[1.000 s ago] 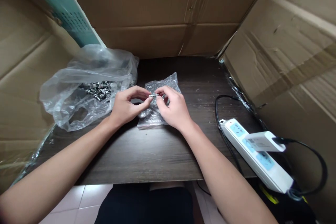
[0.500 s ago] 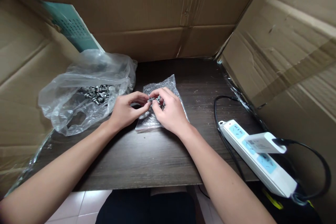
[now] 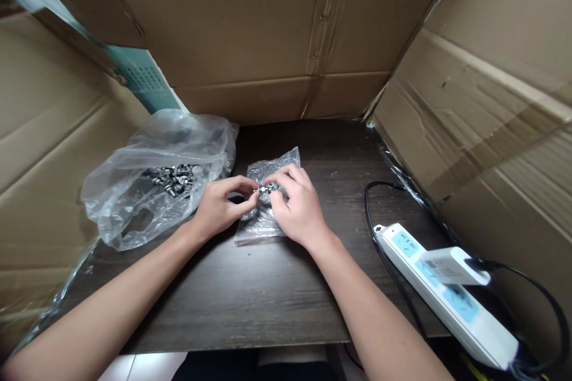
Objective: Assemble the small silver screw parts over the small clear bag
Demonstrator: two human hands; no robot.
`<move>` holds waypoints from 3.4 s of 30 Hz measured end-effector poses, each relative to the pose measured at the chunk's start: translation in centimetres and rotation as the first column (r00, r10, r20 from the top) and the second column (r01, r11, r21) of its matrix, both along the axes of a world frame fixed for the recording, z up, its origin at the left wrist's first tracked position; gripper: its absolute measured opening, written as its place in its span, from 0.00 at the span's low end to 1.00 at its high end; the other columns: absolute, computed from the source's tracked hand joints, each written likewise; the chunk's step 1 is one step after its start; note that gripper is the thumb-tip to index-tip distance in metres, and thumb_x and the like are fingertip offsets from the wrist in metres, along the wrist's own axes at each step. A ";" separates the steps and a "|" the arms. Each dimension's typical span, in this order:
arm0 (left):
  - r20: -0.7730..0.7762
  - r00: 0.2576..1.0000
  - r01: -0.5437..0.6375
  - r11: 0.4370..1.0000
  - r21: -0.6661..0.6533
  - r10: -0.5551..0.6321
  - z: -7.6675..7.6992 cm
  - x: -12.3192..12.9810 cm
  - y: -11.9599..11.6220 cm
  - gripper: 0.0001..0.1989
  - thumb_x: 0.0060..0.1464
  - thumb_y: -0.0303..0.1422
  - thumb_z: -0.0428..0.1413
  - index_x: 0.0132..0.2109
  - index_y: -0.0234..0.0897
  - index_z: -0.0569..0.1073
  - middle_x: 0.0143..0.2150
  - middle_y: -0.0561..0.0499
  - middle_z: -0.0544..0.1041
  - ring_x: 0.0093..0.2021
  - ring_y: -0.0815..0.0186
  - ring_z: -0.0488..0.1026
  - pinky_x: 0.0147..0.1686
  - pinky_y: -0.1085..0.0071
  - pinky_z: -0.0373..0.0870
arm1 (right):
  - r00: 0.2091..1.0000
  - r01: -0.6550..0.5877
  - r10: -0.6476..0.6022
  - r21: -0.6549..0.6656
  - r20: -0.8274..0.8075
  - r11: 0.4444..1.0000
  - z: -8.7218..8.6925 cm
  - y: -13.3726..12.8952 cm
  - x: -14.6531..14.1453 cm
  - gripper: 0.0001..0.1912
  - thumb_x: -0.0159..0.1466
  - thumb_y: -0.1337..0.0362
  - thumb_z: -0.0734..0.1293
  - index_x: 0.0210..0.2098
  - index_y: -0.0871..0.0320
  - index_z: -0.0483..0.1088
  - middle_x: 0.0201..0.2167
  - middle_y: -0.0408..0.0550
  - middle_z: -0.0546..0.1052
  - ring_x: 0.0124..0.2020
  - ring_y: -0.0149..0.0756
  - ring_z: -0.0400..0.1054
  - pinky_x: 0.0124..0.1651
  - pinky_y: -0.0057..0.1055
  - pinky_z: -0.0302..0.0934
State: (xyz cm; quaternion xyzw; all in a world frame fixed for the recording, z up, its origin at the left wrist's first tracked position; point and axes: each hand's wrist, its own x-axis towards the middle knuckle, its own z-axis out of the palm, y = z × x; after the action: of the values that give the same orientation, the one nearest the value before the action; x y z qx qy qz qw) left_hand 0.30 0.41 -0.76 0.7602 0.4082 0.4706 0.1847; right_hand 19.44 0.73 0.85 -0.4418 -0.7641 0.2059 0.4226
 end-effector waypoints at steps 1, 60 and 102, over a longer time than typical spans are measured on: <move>-0.002 1.000 0.001 1.000 0.005 -0.001 0.0 0.0 0.0 0.05 0.55 0.24 0.61 0.40 0.34 0.78 0.32 0.54 0.81 0.30 0.72 0.78 0.35 0.79 0.77 | 0.998 0.014 -0.013 -0.008 0.053 1.000 -0.1 0.1 0.0 0.12 0.62 0.70 0.60 0.33 0.55 0.75 0.41 0.49 0.75 0.47 0.44 0.67 0.52 0.43 0.62; -0.053 0.999 0.006 1.000 0.010 -0.006 0.0 -0.1 0.1 0.04 0.56 0.26 0.61 0.40 0.35 0.78 0.34 0.52 0.81 0.32 0.69 0.78 0.36 0.74 0.77 | 1.000 -0.020 0.021 0.115 -0.001 0.993 0.3 0.0 0.3 0.15 0.59 0.75 0.62 0.29 0.53 0.78 0.41 0.47 0.77 0.47 0.43 0.68 0.53 0.46 0.64; 0.014 0.997 0.074 0.996 0.044 -0.075 -0.1 0.1 -0.2 0.10 0.57 0.27 0.63 0.47 0.32 0.78 0.37 0.50 0.83 0.34 0.70 0.80 0.37 0.76 0.79 | 0.992 -0.067 0.076 -0.085 0.098 0.994 -0.5 0.3 -0.1 0.12 0.69 0.64 0.57 0.28 0.56 0.63 0.35 0.48 0.70 0.40 0.40 0.64 0.46 0.39 0.57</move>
State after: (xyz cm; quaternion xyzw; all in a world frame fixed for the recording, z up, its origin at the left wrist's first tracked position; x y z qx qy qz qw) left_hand 0.43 0.24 -0.86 0.7749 0.3680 0.4780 0.1889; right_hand 19.35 1.04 0.40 -0.4408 -0.7908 0.2294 0.3574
